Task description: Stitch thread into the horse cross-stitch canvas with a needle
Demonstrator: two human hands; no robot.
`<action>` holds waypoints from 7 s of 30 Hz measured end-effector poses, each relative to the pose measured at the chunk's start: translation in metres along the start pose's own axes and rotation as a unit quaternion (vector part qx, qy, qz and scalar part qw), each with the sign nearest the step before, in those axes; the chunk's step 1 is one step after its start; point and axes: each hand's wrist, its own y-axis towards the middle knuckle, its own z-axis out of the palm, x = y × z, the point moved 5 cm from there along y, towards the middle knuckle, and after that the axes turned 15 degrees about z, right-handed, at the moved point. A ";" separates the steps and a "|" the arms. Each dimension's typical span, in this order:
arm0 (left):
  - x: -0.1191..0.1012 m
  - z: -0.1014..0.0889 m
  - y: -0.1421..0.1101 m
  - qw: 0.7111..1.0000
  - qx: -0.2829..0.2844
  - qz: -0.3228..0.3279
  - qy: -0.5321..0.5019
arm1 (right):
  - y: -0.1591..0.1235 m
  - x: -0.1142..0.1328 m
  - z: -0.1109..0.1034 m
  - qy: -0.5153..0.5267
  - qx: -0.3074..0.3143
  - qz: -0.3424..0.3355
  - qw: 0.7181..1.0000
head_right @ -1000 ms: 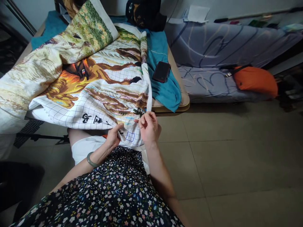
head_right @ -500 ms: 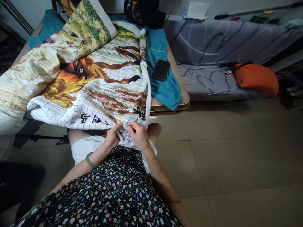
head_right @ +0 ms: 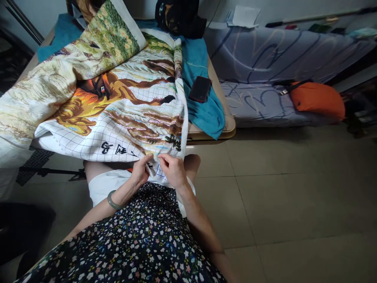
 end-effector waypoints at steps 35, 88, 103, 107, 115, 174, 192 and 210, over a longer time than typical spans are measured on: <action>-0.002 0.006 0.007 0.999 0.021 0.038 0.013 | -0.021 -0.018 0.040 0.172 -0.120 0.138 0.968; 0.001 0.007 -0.001 1.000 0.008 -0.026 0.016 | -0.020 -0.012 0.029 0.251 -0.036 0.193 0.948; 0.003 0.006 -0.001 0.999 0.018 -0.041 0.021 | -0.016 -0.018 0.033 0.254 -0.030 0.207 0.944; 0.003 0.005 0.000 0.999 0.017 -0.039 0.020 | -0.015 -0.018 0.034 0.261 -0.026 0.220 0.939; 0.003 0.004 -0.001 0.999 0.016 -0.041 0.030 | -0.014 -0.016 0.036 0.292 -0.014 0.273 0.917; 0.002 0.005 -0.002 1.000 0.023 -0.016 -0.007 | 0.009 -0.010 -0.005 0.290 0.040 0.111 0.950; 0.000 0.006 -0.002 1.000 0.021 -0.009 -0.016 | -0.001 0.002 -0.001 0.008 -0.014 0.036 0.999; 0.000 0.006 0.000 1.000 0.028 -0.013 -0.002 | -0.009 0.001 0.020 0.027 -0.062 0.097 0.993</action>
